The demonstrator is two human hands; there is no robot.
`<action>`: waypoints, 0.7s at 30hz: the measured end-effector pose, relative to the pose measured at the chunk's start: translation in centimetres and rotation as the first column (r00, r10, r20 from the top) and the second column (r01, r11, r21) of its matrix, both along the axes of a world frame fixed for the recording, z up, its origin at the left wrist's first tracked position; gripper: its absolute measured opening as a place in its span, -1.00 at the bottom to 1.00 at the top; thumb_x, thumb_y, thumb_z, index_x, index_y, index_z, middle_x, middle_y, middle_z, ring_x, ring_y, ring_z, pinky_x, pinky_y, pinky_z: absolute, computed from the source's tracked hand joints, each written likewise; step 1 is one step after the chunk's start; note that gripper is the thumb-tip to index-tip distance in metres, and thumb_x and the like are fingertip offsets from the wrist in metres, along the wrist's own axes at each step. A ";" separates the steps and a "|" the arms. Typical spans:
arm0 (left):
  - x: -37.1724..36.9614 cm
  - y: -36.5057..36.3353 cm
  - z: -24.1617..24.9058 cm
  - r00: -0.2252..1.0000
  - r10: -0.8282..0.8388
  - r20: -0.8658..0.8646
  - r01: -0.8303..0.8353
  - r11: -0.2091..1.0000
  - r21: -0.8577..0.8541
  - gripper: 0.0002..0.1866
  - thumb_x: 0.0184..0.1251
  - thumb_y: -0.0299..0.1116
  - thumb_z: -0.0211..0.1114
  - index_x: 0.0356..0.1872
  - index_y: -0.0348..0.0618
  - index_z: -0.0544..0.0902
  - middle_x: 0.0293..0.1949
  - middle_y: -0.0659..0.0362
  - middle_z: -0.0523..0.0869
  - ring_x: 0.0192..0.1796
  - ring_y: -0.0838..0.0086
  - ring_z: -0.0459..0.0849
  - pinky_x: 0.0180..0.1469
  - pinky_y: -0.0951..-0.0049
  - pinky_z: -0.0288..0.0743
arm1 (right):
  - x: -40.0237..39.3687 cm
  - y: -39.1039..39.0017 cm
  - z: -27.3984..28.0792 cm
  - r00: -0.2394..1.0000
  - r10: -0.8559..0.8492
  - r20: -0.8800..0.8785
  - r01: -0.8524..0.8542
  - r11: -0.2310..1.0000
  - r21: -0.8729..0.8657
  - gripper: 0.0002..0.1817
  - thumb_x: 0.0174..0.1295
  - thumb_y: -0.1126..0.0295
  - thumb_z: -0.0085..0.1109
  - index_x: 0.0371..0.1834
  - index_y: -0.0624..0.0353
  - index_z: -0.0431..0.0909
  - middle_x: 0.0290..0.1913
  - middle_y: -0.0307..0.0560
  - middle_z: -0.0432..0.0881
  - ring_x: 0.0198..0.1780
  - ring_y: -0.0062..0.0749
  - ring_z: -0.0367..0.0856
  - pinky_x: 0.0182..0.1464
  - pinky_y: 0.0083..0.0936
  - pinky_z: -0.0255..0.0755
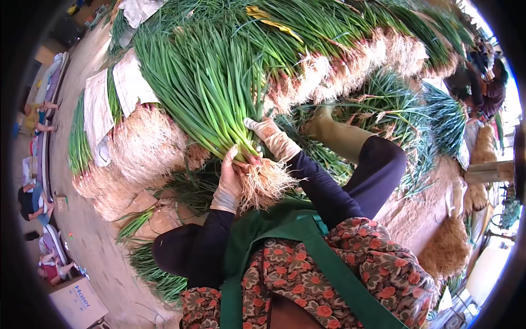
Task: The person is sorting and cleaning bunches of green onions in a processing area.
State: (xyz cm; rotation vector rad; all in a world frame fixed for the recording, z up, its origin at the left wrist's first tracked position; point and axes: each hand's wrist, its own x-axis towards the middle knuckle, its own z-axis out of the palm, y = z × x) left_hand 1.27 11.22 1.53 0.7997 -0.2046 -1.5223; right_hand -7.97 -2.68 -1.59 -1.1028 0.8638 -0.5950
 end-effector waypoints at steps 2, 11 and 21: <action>-0.2 0.1 0.4 0.997 0.050 -0.061 -0.045 0.996 0.076 -0.53 0.28 -0.01 0.12 -0.34 -0.35 0.55 -0.44 -0.04 0.67 -0.41 0.33 0.64 -0.25 0.47 0.55 | -1.3 0.8 0.0 1.000 -0.012 -0.014 0.015 0.988 0.157 -0.78 0.24 0.30 0.18 -0.22 0.25 0.56 -0.38 -0.19 0.65 -0.50 -0.49 0.53 -0.42 -0.51 0.42; 0.9 0.7 0.6 0.991 -0.132 0.018 0.131 0.990 0.048 -0.57 0.29 -0.03 0.09 -0.41 -0.28 0.56 -0.46 0.04 0.64 -0.28 0.27 0.62 -0.05 0.31 0.50 | -1.3 1.8 2.8 0.776 -0.011 -0.631 -0.419 0.739 -0.529 -0.55 0.26 0.07 -0.07 -0.07 0.28 0.45 -0.36 0.23 0.62 -0.22 0.13 0.59 -0.16 -0.20 0.44; 2.2 0.2 -2.3 0.974 -0.160 0.158 0.133 0.976 0.170 -0.66 0.26 -0.10 0.17 -0.44 -0.22 0.56 -0.50 0.12 0.65 -0.46 0.45 0.60 -0.36 0.49 0.52 | 0.2 1.5 1.5 0.907 -0.109 -0.407 -0.103 0.879 -0.466 -0.63 0.29 0.18 -0.05 -0.03 0.25 0.35 -0.47 0.22 0.58 -0.48 0.09 0.57 -0.38 -0.17 0.43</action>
